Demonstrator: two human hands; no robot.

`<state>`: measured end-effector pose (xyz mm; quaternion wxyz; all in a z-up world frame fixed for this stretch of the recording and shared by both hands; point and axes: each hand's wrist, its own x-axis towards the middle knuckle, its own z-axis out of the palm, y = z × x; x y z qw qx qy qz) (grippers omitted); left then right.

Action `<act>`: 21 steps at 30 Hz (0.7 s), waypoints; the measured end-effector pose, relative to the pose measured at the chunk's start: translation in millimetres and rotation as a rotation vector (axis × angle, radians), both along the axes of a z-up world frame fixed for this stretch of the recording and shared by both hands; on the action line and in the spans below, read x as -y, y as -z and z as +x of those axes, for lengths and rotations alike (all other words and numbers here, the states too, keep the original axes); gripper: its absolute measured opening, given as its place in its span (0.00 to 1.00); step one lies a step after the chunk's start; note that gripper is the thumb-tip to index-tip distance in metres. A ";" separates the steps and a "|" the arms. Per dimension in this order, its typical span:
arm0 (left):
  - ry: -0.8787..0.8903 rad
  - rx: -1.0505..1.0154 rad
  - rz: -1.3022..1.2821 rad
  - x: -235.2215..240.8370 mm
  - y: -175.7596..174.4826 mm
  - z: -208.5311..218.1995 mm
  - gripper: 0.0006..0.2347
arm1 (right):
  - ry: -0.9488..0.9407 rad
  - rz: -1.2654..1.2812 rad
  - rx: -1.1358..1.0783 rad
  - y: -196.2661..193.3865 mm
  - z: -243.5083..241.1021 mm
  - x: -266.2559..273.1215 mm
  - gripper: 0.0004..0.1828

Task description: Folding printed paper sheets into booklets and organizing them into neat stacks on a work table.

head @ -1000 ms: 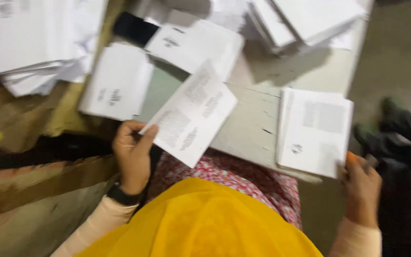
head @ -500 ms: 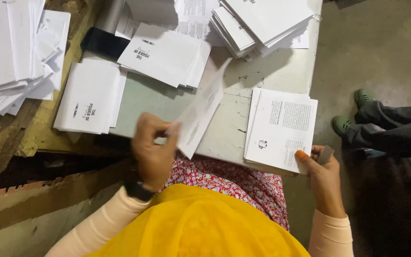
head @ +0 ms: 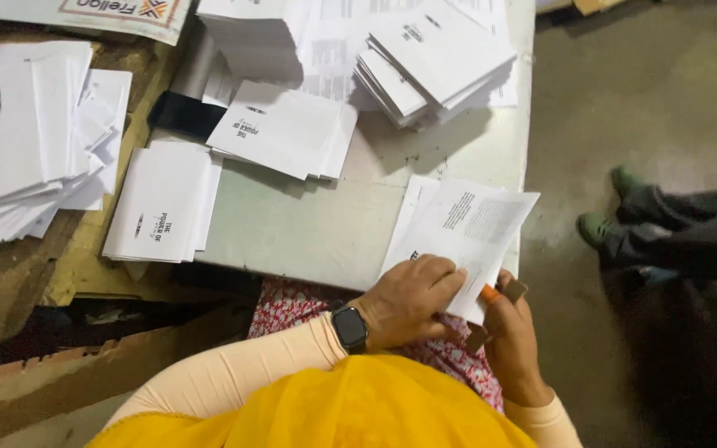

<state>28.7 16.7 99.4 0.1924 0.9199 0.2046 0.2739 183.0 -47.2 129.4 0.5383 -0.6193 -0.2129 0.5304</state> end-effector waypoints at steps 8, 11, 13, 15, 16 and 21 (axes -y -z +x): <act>-0.103 -0.001 0.297 -3.2 4.6 -18.2 0.09 | -0.128 -0.128 0.080 7.6 -1.8 -11.1 0.40; 0.084 -0.122 -0.007 0.9 6.5 -21.7 0.20 | -0.050 -0.141 0.073 1.2 -7.4 -15.3 0.26; -0.035 0.009 -0.449 -0.5 -4.4 -24.3 0.15 | -0.004 -0.093 0.114 6.7 -8.3 -14.3 0.24; -0.113 0.042 -0.606 -9.3 -27.2 -22.8 0.25 | -0.112 0.082 0.206 4.3 -10.4 -12.9 0.22; -0.190 0.073 -0.765 -11.1 -38.2 -23.7 0.36 | -0.219 0.255 0.290 3.5 -12.8 -9.9 0.21; -0.437 -0.024 -0.740 -24.4 -75.5 -35.5 0.27 | -0.618 0.298 0.491 -6.0 -31.1 -20.2 0.34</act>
